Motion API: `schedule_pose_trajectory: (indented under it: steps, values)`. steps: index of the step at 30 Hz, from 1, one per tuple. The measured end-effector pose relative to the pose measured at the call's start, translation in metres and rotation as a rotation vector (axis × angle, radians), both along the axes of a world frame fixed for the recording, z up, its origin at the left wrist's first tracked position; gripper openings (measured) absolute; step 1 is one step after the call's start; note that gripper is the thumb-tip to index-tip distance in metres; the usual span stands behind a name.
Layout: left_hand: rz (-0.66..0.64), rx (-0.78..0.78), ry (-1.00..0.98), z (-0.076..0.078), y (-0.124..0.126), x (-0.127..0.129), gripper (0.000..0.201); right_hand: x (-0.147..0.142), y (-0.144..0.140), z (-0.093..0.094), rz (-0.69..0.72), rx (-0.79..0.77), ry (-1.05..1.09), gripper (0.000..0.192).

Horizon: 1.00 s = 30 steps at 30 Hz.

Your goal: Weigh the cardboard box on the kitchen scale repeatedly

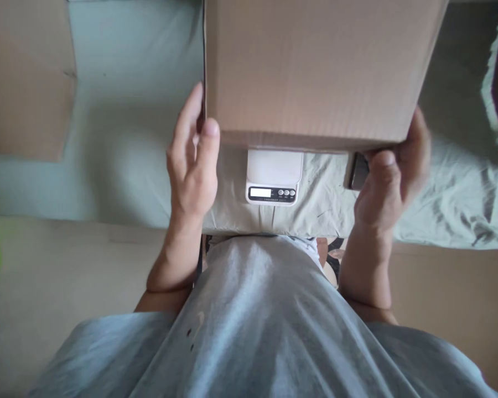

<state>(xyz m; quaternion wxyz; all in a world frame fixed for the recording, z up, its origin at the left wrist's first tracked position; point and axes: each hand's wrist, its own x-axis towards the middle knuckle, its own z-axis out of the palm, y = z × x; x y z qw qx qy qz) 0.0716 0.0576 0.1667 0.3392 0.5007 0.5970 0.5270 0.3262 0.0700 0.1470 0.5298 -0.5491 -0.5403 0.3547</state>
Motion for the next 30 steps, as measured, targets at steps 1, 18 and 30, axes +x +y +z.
schedule_pose_trajectory:
  steps: [1, 18, 30]
  values:
    - [-0.002, -0.028, 0.0, -0.002, -0.012, 0.0, 0.045, 0.0, -0.009, -0.004, 0.01, 0.029, -0.004, 0.071]
    - [-0.005, -0.151, 0.035, -0.055, -0.043, 0.0, 0.056, 0.006, -0.046, -0.052, 0.006, -0.068, 0.0, 0.057]
    - [0.428, 0.261, 0.035, -0.063, -0.034, -0.044, 0.019, 0.05, -0.033, -0.051, -0.387, 0.181, 0.179, 0.029]
